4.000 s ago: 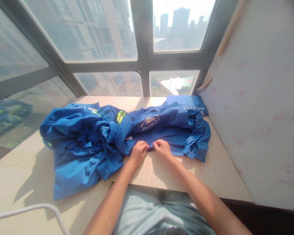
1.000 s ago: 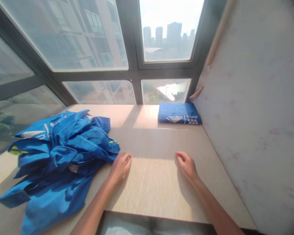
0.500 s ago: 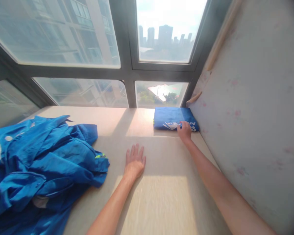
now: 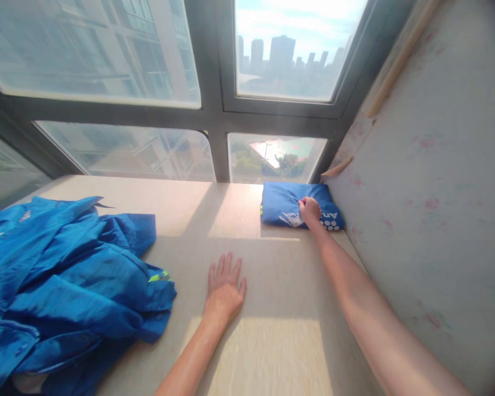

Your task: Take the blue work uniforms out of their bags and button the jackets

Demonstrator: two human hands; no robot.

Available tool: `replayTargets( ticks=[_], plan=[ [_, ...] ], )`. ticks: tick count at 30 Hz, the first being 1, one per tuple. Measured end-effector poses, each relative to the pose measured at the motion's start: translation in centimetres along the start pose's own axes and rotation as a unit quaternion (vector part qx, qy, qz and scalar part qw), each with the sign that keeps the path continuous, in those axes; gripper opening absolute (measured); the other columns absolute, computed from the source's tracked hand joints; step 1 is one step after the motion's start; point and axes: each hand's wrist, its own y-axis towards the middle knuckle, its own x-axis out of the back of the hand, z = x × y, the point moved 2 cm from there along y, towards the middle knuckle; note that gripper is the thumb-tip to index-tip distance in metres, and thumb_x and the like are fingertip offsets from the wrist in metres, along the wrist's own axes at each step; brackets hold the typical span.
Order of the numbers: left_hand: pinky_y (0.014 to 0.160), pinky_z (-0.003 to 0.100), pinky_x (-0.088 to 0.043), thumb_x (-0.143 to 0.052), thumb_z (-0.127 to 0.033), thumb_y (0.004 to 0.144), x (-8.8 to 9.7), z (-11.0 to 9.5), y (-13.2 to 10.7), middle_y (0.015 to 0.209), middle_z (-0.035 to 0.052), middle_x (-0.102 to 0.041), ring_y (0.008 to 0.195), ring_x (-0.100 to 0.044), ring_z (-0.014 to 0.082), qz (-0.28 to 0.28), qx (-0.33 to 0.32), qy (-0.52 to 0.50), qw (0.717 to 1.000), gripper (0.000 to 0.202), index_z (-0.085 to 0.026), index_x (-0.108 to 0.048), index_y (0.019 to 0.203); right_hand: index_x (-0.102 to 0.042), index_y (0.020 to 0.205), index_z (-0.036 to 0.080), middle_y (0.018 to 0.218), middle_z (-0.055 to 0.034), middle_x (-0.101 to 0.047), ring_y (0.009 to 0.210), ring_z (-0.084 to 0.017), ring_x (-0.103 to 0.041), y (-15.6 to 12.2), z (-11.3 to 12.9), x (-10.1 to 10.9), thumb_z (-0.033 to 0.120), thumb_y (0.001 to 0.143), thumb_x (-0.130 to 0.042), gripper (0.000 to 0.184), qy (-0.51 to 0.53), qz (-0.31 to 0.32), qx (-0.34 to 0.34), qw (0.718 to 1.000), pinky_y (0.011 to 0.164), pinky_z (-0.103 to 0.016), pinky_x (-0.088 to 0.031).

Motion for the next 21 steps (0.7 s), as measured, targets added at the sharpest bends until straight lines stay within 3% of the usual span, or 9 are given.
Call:
replayTargets(
  ticks=[5, 10, 16, 21],
  plan=[
    [0.123, 0.054, -0.018, -0.047, -0.039, 0.096, 0.2, -0.1, 0.0, 0.165, 0.0112, -0.032, 0.152, -0.028, 0.0309, 0.030, 0.008, -0.016, 0.999, 0.059, -0.023, -0.047, 0.152, -0.069, 0.099, 0.012, 0.109, -0.0198, -0.068, 0.100, -0.028, -0.062, -0.4, 1.1, 2.1, 0.026, 0.095, -0.046, 0.028, 0.016, -0.004, 0.011, 1.000, 0.085, -0.035, -0.045],
    [0.124, 0.055, -0.016, -0.046, -0.039, 0.096, 0.0, 0.0, 0.0, 0.164, 0.0114, -0.033, 0.152, -0.028, 0.0310, 0.017, 0.014, -0.026, 0.999, 0.058, -0.023, -0.048, 0.151, -0.066, 0.102, 0.014, 0.111, -0.0188, -0.068, 0.102, -0.028, -0.061, -1.1, 3.4, 7.2, 0.029, 0.098, -0.041, 0.029, 0.021, -0.031, 0.076, 0.996, 0.087, -0.036, -0.045],
    [0.123, 0.055, -0.016, -0.045, -0.040, 0.096, -0.4, 0.2, 0.2, 0.163, 0.0132, -0.035, 0.151, -0.030, 0.0318, 0.001, 0.011, -0.039, 0.999, 0.057, -0.021, -0.049, 0.150, -0.063, 0.099, 0.018, 0.104, -0.0155, -0.069, 0.097, -0.028, -0.061, -2.8, 7.3, 18.3, 0.032, 0.098, -0.040, 0.027, 0.024, -0.154, 0.214, 0.964, 0.085, -0.036, -0.046],
    [0.123, 0.055, -0.017, -0.049, -0.037, 0.095, -0.4, 0.5, 0.4, 0.160, 0.0151, -0.040, 0.149, -0.033, 0.0321, -0.014, 0.018, -0.059, 0.998, 0.053, -0.019, -0.054, 0.146, -0.063, 0.103, 0.018, 0.107, -0.0146, -0.068, 0.098, -0.028, -0.062, -4.2, 12.4, 29.2, 0.032, 0.100, -0.040, 0.027, -0.001, -0.223, 0.238, 0.945, 0.086, -0.038, -0.047]
  ],
)
